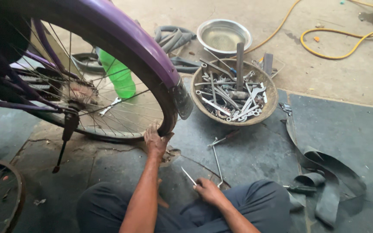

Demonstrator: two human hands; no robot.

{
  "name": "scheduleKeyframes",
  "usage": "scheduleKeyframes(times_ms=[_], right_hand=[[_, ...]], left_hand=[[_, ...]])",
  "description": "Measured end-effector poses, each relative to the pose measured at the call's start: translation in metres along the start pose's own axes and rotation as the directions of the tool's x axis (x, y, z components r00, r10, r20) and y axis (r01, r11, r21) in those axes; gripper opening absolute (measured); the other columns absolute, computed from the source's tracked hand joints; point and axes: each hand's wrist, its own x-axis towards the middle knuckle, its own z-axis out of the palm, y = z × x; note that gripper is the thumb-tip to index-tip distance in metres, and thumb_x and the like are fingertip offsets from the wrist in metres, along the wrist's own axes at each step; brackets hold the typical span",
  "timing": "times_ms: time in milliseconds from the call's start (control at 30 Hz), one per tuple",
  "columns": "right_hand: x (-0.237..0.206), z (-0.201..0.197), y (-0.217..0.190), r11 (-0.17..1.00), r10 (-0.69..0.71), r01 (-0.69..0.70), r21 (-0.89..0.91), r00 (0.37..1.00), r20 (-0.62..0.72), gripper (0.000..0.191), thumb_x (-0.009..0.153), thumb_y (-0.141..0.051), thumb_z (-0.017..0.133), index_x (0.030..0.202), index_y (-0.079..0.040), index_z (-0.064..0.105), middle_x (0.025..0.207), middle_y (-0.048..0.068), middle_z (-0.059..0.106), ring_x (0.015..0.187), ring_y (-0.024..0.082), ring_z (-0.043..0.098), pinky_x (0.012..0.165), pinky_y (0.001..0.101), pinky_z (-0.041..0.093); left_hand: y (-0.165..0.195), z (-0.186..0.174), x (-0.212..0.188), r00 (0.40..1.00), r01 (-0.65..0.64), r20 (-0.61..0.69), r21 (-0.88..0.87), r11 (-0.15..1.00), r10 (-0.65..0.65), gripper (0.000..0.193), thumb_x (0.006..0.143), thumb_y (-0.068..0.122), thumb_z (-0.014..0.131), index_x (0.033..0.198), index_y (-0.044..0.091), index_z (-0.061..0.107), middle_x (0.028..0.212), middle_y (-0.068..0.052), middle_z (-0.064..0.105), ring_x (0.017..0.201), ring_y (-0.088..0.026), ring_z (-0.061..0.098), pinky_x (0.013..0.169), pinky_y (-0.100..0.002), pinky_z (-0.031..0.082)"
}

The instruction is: The person uses a metal tire lever to pry the tire bead off the rim of a bicycle wheel. They work their way around the circumference of the wheel, repeatedly inserting the lever and pulling the tire away from the rim to loosen it.

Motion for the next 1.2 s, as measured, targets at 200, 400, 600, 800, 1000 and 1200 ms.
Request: scheduleKeyframes(times_ms=[200, 400, 600, 800, 1000, 1200], right_hand=[[0.001, 0.002, 0.002, 0.983, -0.076, 0.068, -0.172, 0.996, -0.039, 0.036, 0.091, -0.034, 0.066, 0.109, -0.003, 0.071, 0.096, 0.018, 0.073, 0.093, 0.03, 0.072, 0.083, 0.0419, 0.055], [-0.007, -0.001, -0.006, 0.967, -0.184, 0.184, -0.178, 0.983, 0.017, 0.035, 0.086, -0.029, 0.072, 0.108, -0.002, 0.07, 0.091, 0.016, 0.073, 0.086, 0.028, 0.071, 0.077, 0.0416, 0.054], [-0.006, -0.001, -0.008, 0.996, -0.078, 0.079, -0.041, 0.996, 0.044, 0.031, 0.096, -0.03, 0.061, 0.109, -0.003, 0.068, 0.083, 0.016, 0.071, 0.077, 0.027, 0.069, 0.072, 0.0411, 0.054], [0.003, 0.004, 0.005, 0.983, -0.114, 0.117, -0.14, 0.993, 0.028, 0.03, 0.095, -0.03, 0.063, 0.111, -0.005, 0.069, 0.088, 0.016, 0.071, 0.082, 0.029, 0.071, 0.075, 0.0418, 0.054], [0.005, 0.005, 0.011, 0.964, -0.16, 0.168, -0.205, 0.986, 0.053, 0.032, 0.091, -0.028, 0.067, 0.112, -0.005, 0.069, 0.099, 0.017, 0.073, 0.095, 0.031, 0.071, 0.083, 0.0419, 0.054], [0.001, 0.004, 0.006, 0.96, -0.162, 0.171, -0.223, 0.985, 0.058, 0.031, 0.091, -0.026, 0.067, 0.112, -0.003, 0.068, 0.099, 0.018, 0.073, 0.097, 0.033, 0.071, 0.084, 0.0431, 0.054]], left_hand=[[-0.002, 0.003, 0.002, 1.0, 0.009, 0.001, 0.018, 1.0, -0.009, 0.097, 0.073, 0.057, 0.082, 0.146, 0.004, 0.047, 0.137, -0.025, 0.058, 0.129, -0.046, 0.047, 0.113, -0.055, 0.03], [-0.003, 0.002, 0.0, 1.0, -0.019, -0.01, 0.002, 1.0, 0.019, 0.098, 0.075, 0.06, 0.079, 0.148, 0.004, 0.046, 0.136, -0.026, 0.058, 0.129, -0.046, 0.048, 0.113, -0.055, 0.031], [-0.004, 0.003, 0.003, 1.0, 0.023, 0.019, 0.024, 0.999, -0.024, 0.1, 0.073, 0.064, 0.079, 0.146, 0.004, 0.047, 0.135, -0.027, 0.058, 0.128, -0.046, 0.048, 0.113, -0.055, 0.03], [-0.004, 0.003, 0.003, 1.0, 0.001, -0.003, 0.029, 1.0, -0.001, 0.099, 0.073, 0.063, 0.08, 0.145, 0.003, 0.048, 0.136, -0.028, 0.057, 0.129, -0.047, 0.047, 0.112, -0.055, 0.029], [-0.001, 0.0, 0.002, 0.997, 0.054, 0.05, 0.0, 0.999, -0.053, 0.099, 0.073, 0.064, 0.077, 0.147, 0.006, 0.046, 0.135, -0.024, 0.059, 0.129, -0.043, 0.048, 0.114, -0.054, 0.03], [-0.001, 0.0, 0.003, 1.0, -0.024, -0.005, 0.0, 1.0, 0.024, 0.099, 0.076, 0.065, 0.076, 0.149, 0.006, 0.043, 0.139, -0.023, 0.057, 0.132, -0.044, 0.047, 0.114, -0.055, 0.029]])
